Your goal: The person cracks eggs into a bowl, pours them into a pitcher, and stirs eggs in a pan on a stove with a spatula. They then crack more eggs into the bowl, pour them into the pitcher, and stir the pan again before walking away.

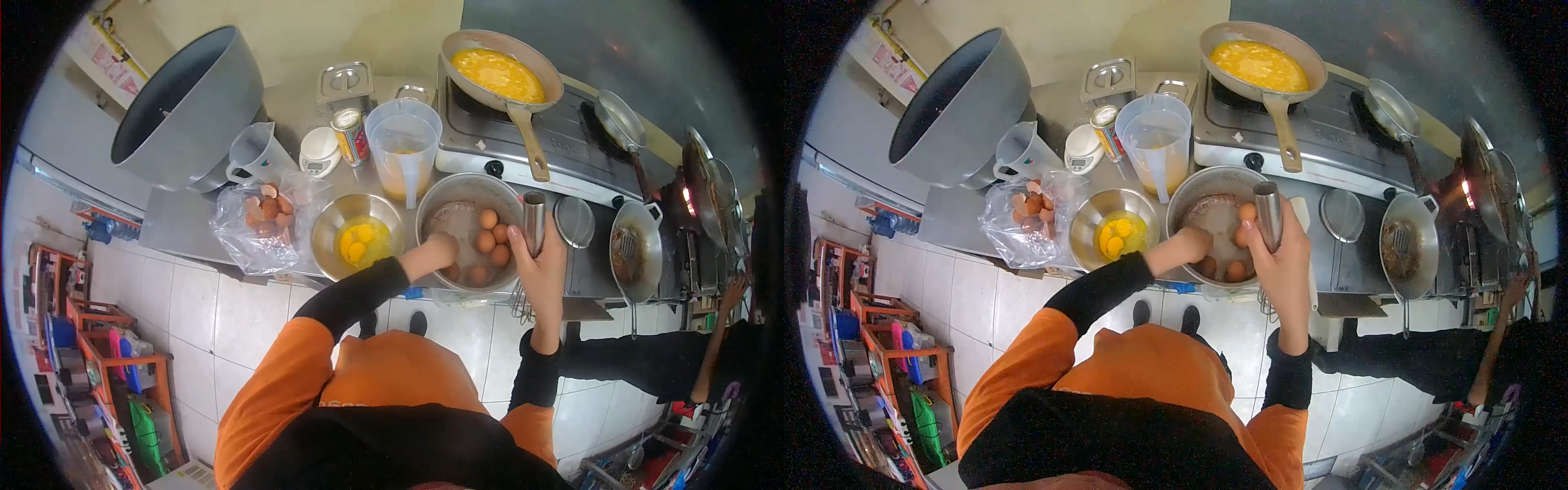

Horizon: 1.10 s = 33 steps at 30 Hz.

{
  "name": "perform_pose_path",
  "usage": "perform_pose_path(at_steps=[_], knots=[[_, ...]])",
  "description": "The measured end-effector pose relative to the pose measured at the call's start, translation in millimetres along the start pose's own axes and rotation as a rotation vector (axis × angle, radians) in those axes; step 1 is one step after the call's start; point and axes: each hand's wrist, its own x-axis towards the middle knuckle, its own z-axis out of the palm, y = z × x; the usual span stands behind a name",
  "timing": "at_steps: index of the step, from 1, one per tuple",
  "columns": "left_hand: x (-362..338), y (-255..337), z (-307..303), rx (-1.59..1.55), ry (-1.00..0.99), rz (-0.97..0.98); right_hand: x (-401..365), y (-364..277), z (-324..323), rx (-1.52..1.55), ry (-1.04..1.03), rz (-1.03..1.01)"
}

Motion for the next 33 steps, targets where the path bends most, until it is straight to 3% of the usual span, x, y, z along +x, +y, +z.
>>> perform_pose_path(at_steps=[1,3,5,6,8,12,15,18,21,24,28,33], knots=[[-9.4,-5.6,-10.6,-0.072,0.040,0.024,2.3,-1.1,1.8,-0.095,0.041,-0.078],[-48.9,-15.6,-56.4,-0.340,0.103,0.284,6.5,-8.3,11.6,-0.283,0.126,-0.231],[-74.1,-25.1,-57.9,-0.737,0.538,0.379,5.3,-16.7,26.3,-0.264,0.019,-0.142],[-89.8,-29.9,-62.4,-0.855,0.496,0.313,4.7,-21.0,35.8,-0.254,-0.036,-0.100],[-122.8,-36.7,-74.4,-1.086,0.413,0.171,4.9,-27.7,60.9,-0.269,-0.162,-0.206],[-162.0,-46.0,-83.6,-0.990,0.489,-0.011,14.5,-23.8,104.9,-0.208,-0.369,-0.276],[-177.7,-57.9,-76.7,-1.067,0.615,-0.070,19.4,-47.1,110.9,-0.152,-0.333,-0.335],[-188.5,-70.5,-77.9,-1.145,0.451,-0.047,16.2,-42.0,134.2,-0.191,-0.419,-0.356],[-191.1,-79.4,-64.5,-1.072,0.720,0.087,19.3,-35.3,145.6,-0.109,-0.409,-0.382],[-203.1,-83.9,-68.9,-1.528,0.560,0.042,33.5,-28.3,151.2,0.064,-0.451,-0.322],[-209.0,-85.4,-75.4,-1.488,0.553,0.015,45.3,-30.2,151.9,0.128,-0.641,-0.191],[-201.7,-96.8,-67.4,-1.365,0.544,-0.006,44.9,-29.6,161.9,0.134,-0.611,-0.231]])
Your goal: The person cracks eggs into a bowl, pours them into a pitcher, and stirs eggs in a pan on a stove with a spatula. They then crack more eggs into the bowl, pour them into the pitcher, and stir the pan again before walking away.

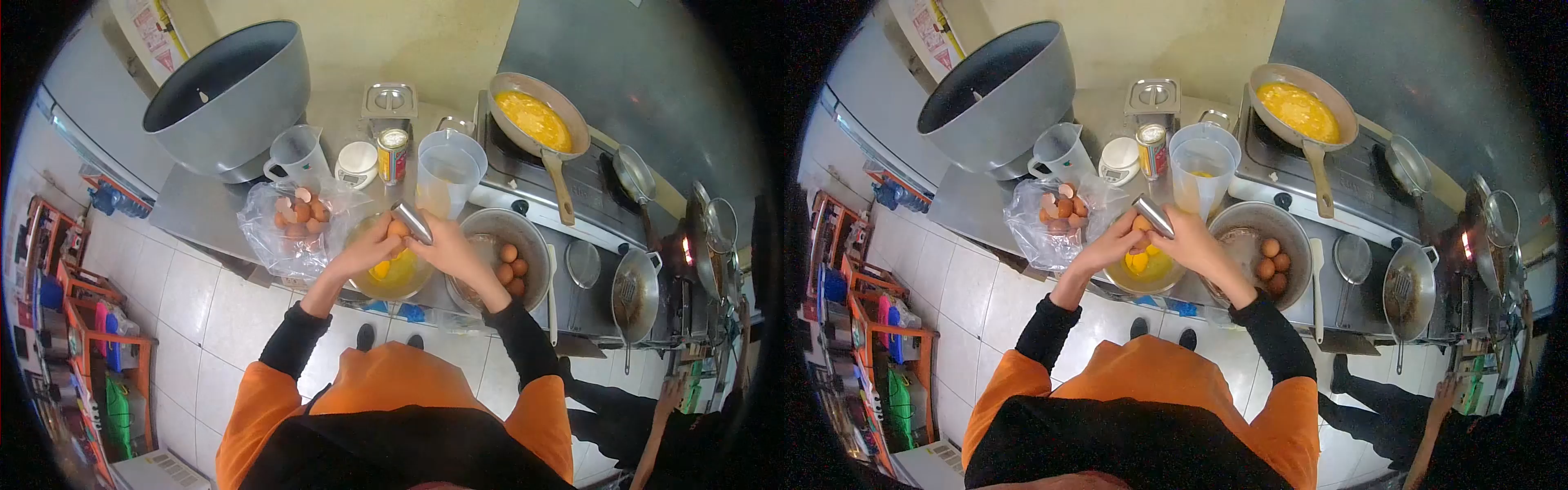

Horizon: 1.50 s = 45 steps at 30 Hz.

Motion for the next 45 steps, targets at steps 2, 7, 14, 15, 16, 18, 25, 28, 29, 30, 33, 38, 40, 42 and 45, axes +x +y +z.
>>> perform_pose_path(at_steps=[2,7,14,15,16,18,25,28,29,30,33,38,40,42,45], knots=[[1.9,-1.5,-1.5,0.005,-0.010,-0.001,1.1,-0.7,2.8,-0.043,0.008,0.008],[6.5,-2.9,-3.6,0.046,-0.032,-0.019,4.3,-3.2,8.2,-0.126,0.035,0.022],[9.6,-3.5,-14.1,0.366,-0.071,0.252,10.5,6.5,8.7,-0.211,0.080,-0.025],[9.5,-2.5,-13.8,0.430,-0.062,0.351,12.0,10.0,6.2,-0.225,0.070,-0.031],[7.8,-1.6,-13.1,0.495,-0.056,0.297,12.5,12.2,4.8,-0.237,0.059,-0.037],[1.5,0.2,-10.2,0.623,-0.043,0.184,10.5,12.5,4.0,-0.237,0.081,-0.086],[0.4,-7.3,-5.9,1.297,0.187,0.357,3.9,11.9,9.2,-0.271,0.088,-0.078],[-6.1,0.5,-2.7,0.888,0.244,0.282,3.6,-0.1,3.9,-0.131,0.103,-0.056],[-7.4,0.1,-0.1,0.710,0.289,0.271,5.9,-0.9,3.8,-0.106,0.084,-0.057],[-8.2,-0.5,1.5,0.531,0.331,0.258,9.2,-1.3,4.0,-0.080,0.066,-0.059],[-1.6,-37.6,-15.0,0.253,0.557,0.423,9.7,-6.9,6.1,-0.042,0.117,-0.092],[-15.9,-38.1,-107.7,0.676,1.198,0.567,-11.5,-34.6,-27.8,-0.048,0.251,0.008],[-33.5,-50.3,-141.1,1.009,1.127,0.366,-25.9,-40.6,-46.4,-0.066,0.300,0.068],[-45.7,-88.5,-169.5,1.136,0.776,0.028,-42.1,-38.7,-60.5,-0.046,0.384,0.090],[-44.2,-65.6,-130.9,1.482,0.876,-0.074,-70.7,-26.5,-83.2,-0.057,0.504,0.191]])
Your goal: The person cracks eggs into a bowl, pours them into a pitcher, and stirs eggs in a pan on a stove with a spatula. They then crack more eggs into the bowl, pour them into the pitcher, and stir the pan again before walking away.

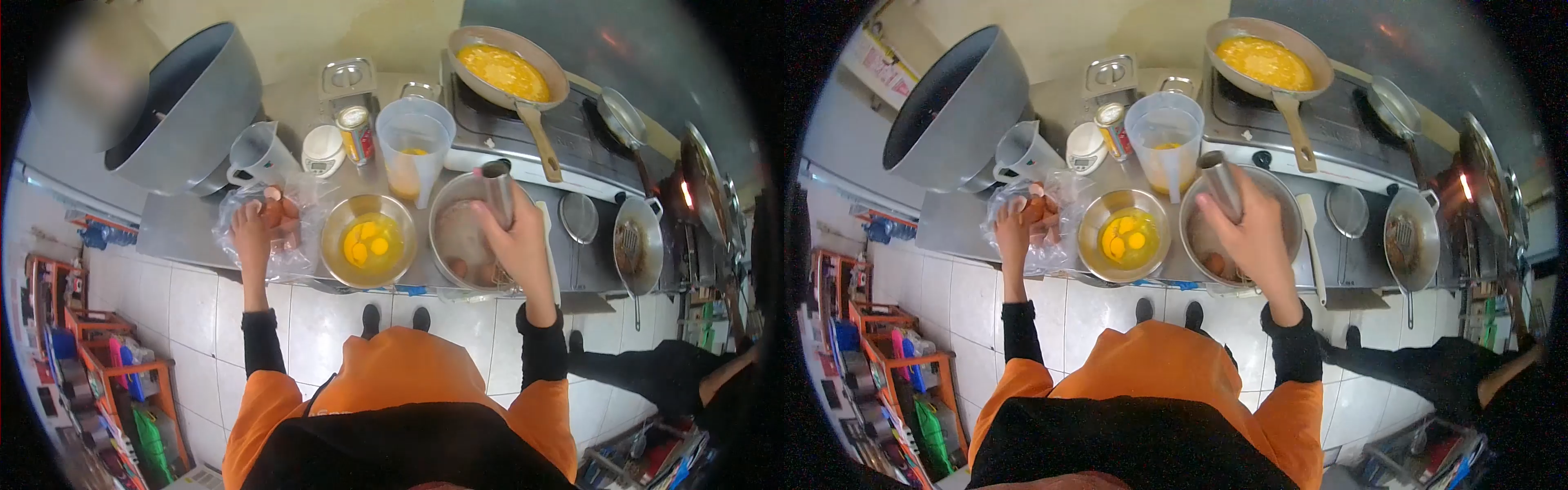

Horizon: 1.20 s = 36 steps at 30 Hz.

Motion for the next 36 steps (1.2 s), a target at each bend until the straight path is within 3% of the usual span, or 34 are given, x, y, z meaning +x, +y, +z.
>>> perform_pose_path(at_steps=[1,4,5,7,8,9,11,14,17,20,22,25,26,27,28,29,31,34,35,36], knots=[[2.3,15.6,-1.5,-0.036,0.272,0.077,-4.4,4.4,-7.3,-0.016,0.034,0.044],[-3.3,119.3,-50.2,-0.592,0.269,0.230,-11.0,-11.0,-31.8,0.035,0.145,0.076],[-13.1,151.9,-50.6,-0.698,0.174,0.381,-12.4,-8.5,-35.2,0.040,0.185,0.033],[-28.8,222.7,-44.0,-0.950,-0.322,0.686,-20.0,-2.3,-43.7,-0.015,0.216,0.044],[-36.0,251.8,-23.9,-0.797,-0.462,0.914,-21.4,-0.5,-43.0,-0.022,0.214,0.035],[-48.6,281.8,-11.9,-0.693,-0.666,0.876,-25.2,-2.5,-43.1,0.114,0.194,0.115],[-59.0,327.1,5.9,-0.287,-0.932,0.996,-33.5,7.3,-43.1,0.156,0.197,0.116],[-95.0,357.0,54.7,-0.023,-0.842,1.105,-42.0,12.1,-49.6,0.004,0.191,0.092],[-103.4,372.0,66.5,0.077,-0.963,1.001,-46.4,17.3,-53.5,0.075,0.175,0.179],[-76.9,343.5,57.4,-0.299,-0.920,1.100,-44.1,22.1,-53.6,0.034,0.121,0.139],[-38.2,327.6,14.6,-0.455,-1.162,1.076,-41.2,26.9,-41.3,-0.147,0.217,-0.040],[-26.4,273.5,0.8,-1.309,-0.982,0.855,-31.3,5.5,-22.6,-0.416,0.204,-0.204],[-22.4,259.5,-16.2,-1.514,-0.915,0.775,-33.1,-0.3,-13.0,-0.376,0.154,-0.149],[-19.4,242.4,-39.5,-1.488,-0.801,0.706,-34.0,-2.4,0.0,-0.334,0.101,-0.098],[-19.9,228.8,-50.2,-1.479,-0.811,0.606,-32.3,-2.2,14.0,-0.326,0.094,-0.252],[-20.5,215.2,-61.1,-1.471,-0.820,0.504,-30.3,-2.5,27.6,-0.373,-0.015,-0.270],[-23.5,195.9,-67.2,-1.470,-1.076,0.233,-20.4,12.2,55.5,-0.371,-0.167,-0.357],[-23.8,179.2,-54.8,-1.482,-0.861,0.165,-10.1,-3.2,66.6,-0.294,-0.202,-0.350],[-26.3,171.4,-54.9,-1.461,-0.889,0.047,-8.1,-10.5,68.7,-0.260,-0.201,-0.328],[-25.3,164.6,-50.4,-1.421,-0.911,0.078,-7.0,-9.3,76.0,-0.288,-0.240,-0.357]])
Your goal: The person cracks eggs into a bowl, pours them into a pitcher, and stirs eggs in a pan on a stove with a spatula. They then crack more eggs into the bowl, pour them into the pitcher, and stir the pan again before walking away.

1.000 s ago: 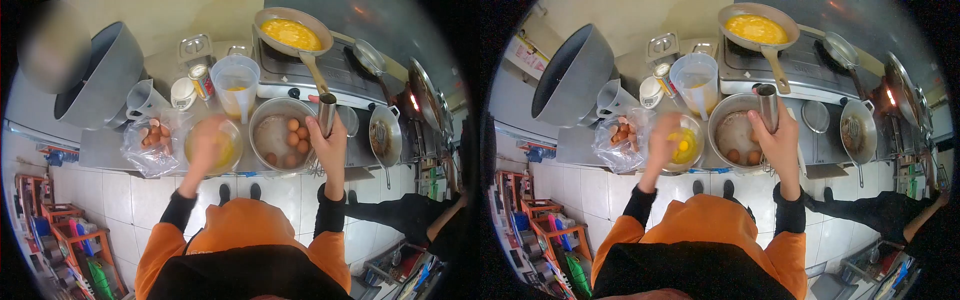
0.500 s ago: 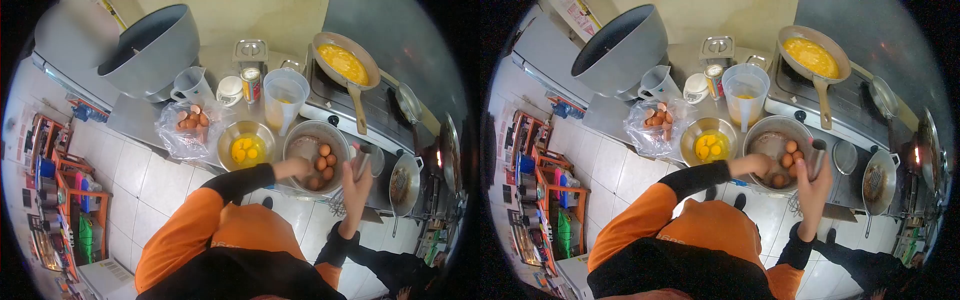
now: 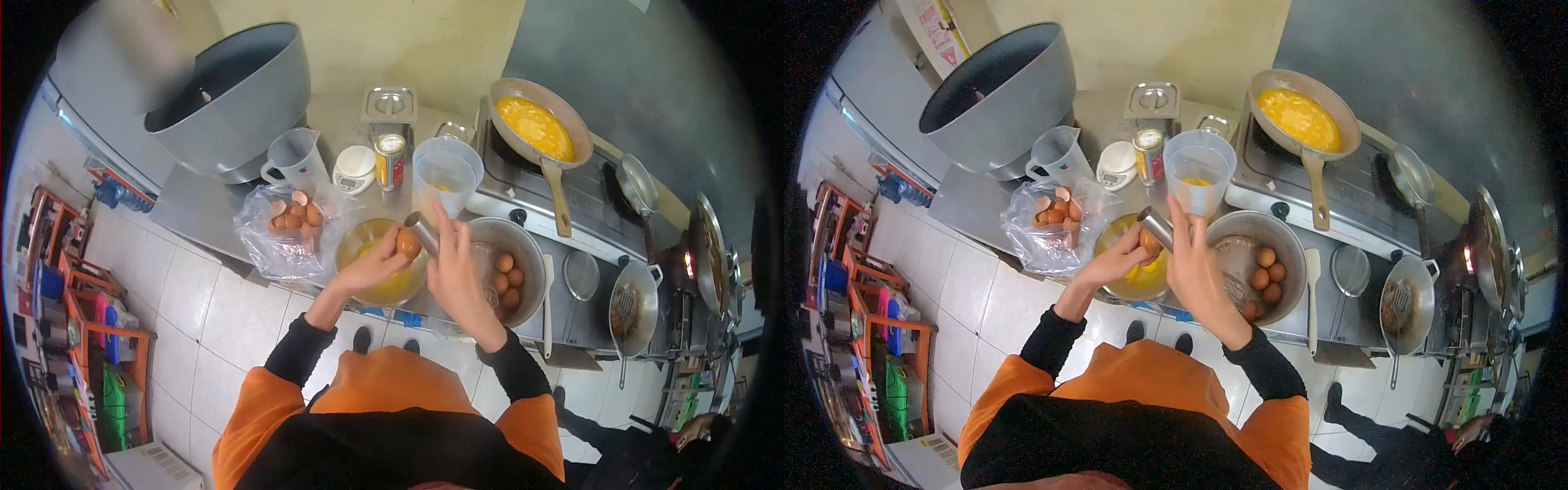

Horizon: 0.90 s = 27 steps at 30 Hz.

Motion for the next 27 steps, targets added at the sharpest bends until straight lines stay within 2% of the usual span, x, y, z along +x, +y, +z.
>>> perform_pose_path(at_steps=[2,3,5,9,12,14,16,17,19,23,27], knots=[[0.6,-14.7,-11.8,0.081,-0.060,-0.021,1.2,8.5,22.5,-0.051,-0.077,-0.055],[-4.3,-7.6,-11.2,0.054,-0.019,0.012,2.9,12.8,29.3,-0.009,-0.090,-0.055],[-14.7,13.7,-7.2,-0.001,0.063,0.082,9.1,6.9,24.2,0.020,-0.069,-0.046],[-14.2,-4.9,-14.4,-0.029,0.146,0.119,16.6,-9.4,15.5,0.064,0.046,0.003],[-9.9,-22.1,-20.1,0.060,0.101,0.173,8.8,-6.8,35.6,-0.034,-0.210,0.043],[-10.8,-21.5,-19.5,0.081,0.097,0.169,10.9,-5.4,35.1,0.052,-0.163,0.078],[-11.7,-9.0,-17.8,-0.224,0.067,0.048,15.1,0.7,32.1,0.170,-0.045,0.064],[-12.4,-5.4,-16.9,-0.377,0.051,-0.017,18.0,6.2,30.8,0.247,-0.085,0.073],[-10.7,-5.8,-18.6,-0.320,0.017,0.013,24.9,18.5,30.1,0.401,-0.159,0.090],[-5.4,-6.6,-16.0,-0.072,0.077,0.044,28.3,25.4,33.5,0.354,-0.235,0.091],[3.1,-23.1,-19.0,0.006,0.057,0.024,26.3,26.8,40.5,0.271,-0.244,0.068]])
